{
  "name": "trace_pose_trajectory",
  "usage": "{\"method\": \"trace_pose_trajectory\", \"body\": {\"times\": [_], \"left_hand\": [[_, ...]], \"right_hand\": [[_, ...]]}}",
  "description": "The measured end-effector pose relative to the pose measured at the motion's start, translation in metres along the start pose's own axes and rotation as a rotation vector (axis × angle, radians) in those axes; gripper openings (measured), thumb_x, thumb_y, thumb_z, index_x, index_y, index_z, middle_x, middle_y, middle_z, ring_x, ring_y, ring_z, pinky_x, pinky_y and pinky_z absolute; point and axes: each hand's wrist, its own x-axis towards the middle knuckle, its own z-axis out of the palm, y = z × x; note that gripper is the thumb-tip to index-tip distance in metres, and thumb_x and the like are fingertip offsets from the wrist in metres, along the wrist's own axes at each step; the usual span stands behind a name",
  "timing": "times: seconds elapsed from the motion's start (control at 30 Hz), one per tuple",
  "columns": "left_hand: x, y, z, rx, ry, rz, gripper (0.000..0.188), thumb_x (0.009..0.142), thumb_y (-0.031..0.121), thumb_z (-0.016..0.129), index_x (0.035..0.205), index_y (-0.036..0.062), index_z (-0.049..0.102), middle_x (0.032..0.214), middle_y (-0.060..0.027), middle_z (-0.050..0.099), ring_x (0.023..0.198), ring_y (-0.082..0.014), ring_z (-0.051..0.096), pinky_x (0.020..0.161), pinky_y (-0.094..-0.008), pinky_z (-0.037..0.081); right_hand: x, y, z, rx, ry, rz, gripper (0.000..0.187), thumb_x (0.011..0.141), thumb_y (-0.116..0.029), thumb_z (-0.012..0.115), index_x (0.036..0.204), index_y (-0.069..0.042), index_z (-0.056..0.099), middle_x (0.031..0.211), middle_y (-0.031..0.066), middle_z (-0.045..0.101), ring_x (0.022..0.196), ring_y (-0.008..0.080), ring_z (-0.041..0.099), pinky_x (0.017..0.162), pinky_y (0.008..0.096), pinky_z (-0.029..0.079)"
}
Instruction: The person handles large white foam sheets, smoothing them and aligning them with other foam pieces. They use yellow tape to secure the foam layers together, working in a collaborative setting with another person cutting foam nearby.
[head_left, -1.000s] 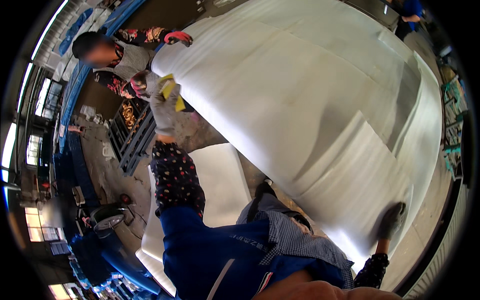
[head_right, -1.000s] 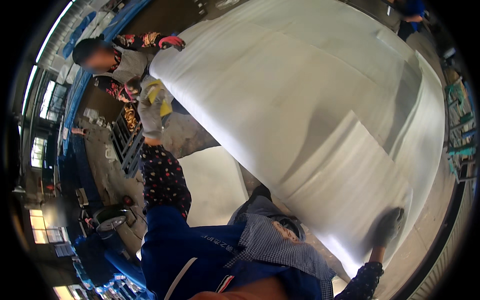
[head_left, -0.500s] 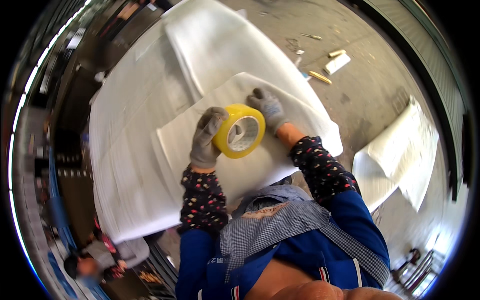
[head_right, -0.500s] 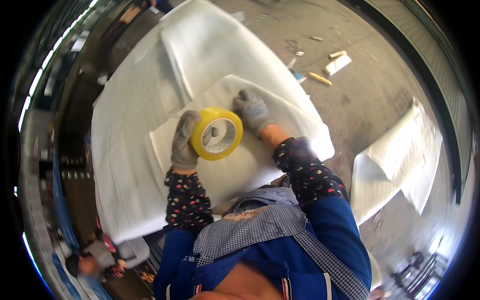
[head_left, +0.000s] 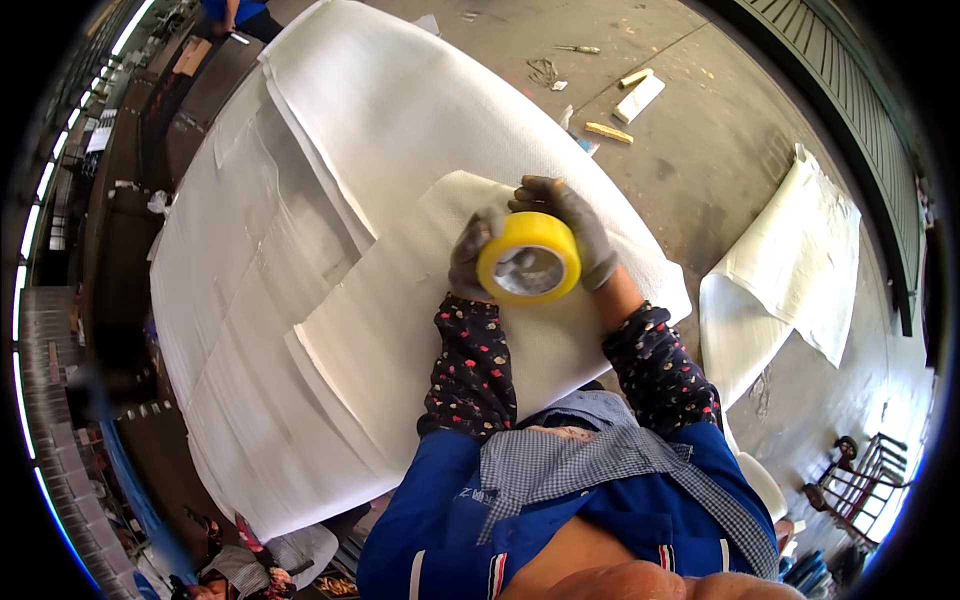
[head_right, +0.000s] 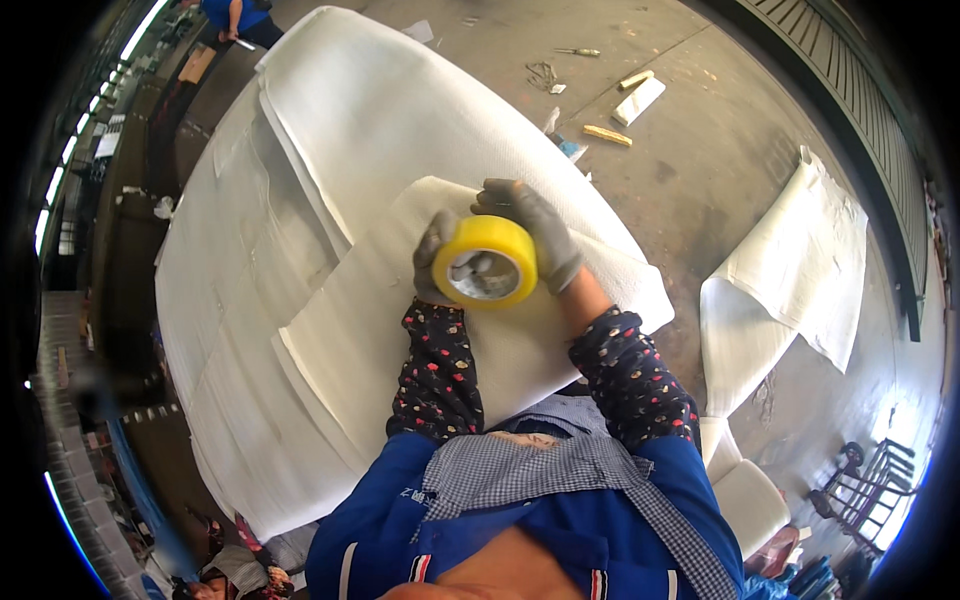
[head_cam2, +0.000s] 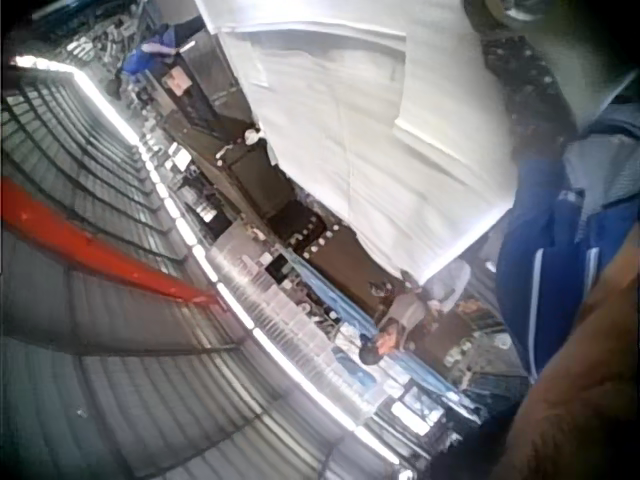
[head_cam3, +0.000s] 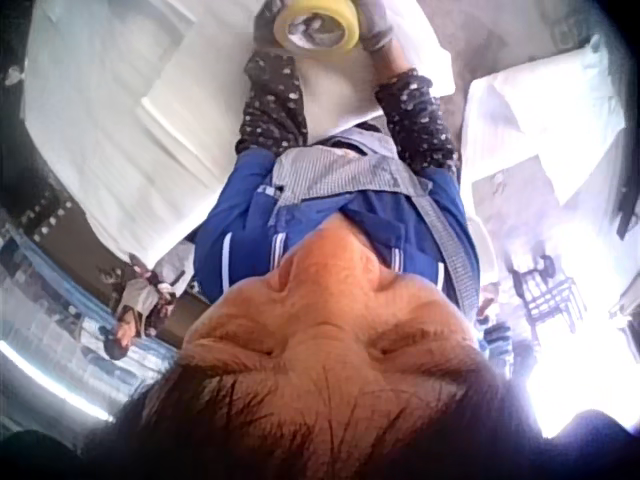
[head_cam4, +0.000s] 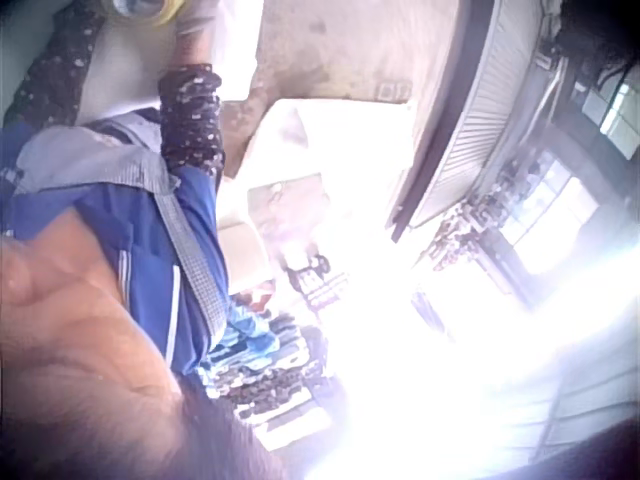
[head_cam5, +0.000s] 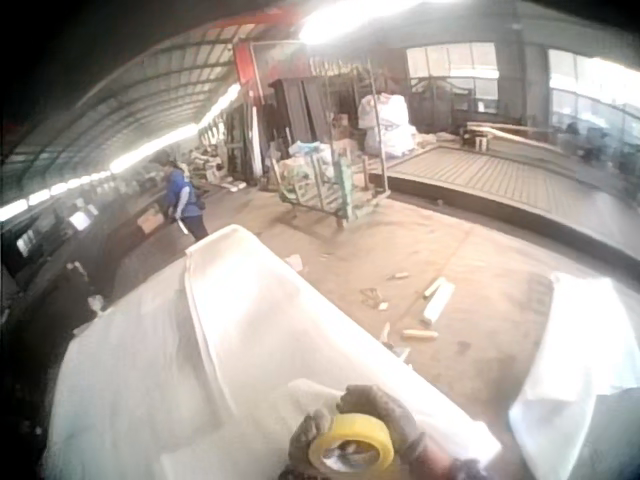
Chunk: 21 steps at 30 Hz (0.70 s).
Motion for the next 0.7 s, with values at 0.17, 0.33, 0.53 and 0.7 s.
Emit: {"method": "trace_pose_trajectory", "body": {"times": [0.17,0.33,0.53,0.7], "left_hand": [[0.012,0.008,0.014,0.281,0.116,-0.206,0.024,0.088,0.029,0.064,0.087,0.0055,0.057,0.078,-0.0081,0.060,0.060,-0.0152,0.056,0.060,-0.0254,0.048],[0.016,0.012,0.006,0.217,0.086,-0.323,0.020,0.085,0.021,0.070,0.094,0.0031,0.066,0.093,-0.0041,0.065,0.084,-0.0116,0.061,0.078,-0.0245,0.050],[0.021,0.016,0.017,0.219,0.091,-0.405,0.026,0.086,0.022,0.070,0.101,0.0015,0.065,0.094,-0.0043,0.065,0.086,-0.0126,0.062,0.080,-0.0239,0.051],[0.023,0.014,0.019,0.299,0.042,-0.354,0.064,0.080,0.027,0.076,0.131,-0.0004,0.049,0.114,-0.0088,0.060,0.099,-0.0147,0.060,0.087,-0.0242,0.049]], "right_hand": [[-0.011,-0.040,0.018,-0.144,-0.196,0.107,0.077,0.096,-0.063,0.034,0.121,0.007,0.055,0.111,0.0156,0.064,0.102,0.0229,0.061,0.094,0.0341,0.048],[-0.008,-0.069,0.031,-0.916,-0.123,-0.006,0.063,0.092,-0.056,0.055,0.110,0.004,0.064,0.100,0.0095,0.066,0.092,0.0150,0.061,0.084,0.0281,0.049],[-0.001,-0.085,0.042,-0.858,-0.104,0.071,0.021,0.088,-0.018,0.068,0.095,0.002,0.066,0.086,0.0042,0.065,0.078,0.0105,0.059,0.072,0.0249,0.049],[0.000,-0.090,0.045,-1.082,-0.090,-0.315,0.009,0.082,-0.002,0.065,0.091,-0.002,0.064,0.081,0.0034,0.064,0.073,0.0101,0.062,0.068,0.0250,0.051]]}}
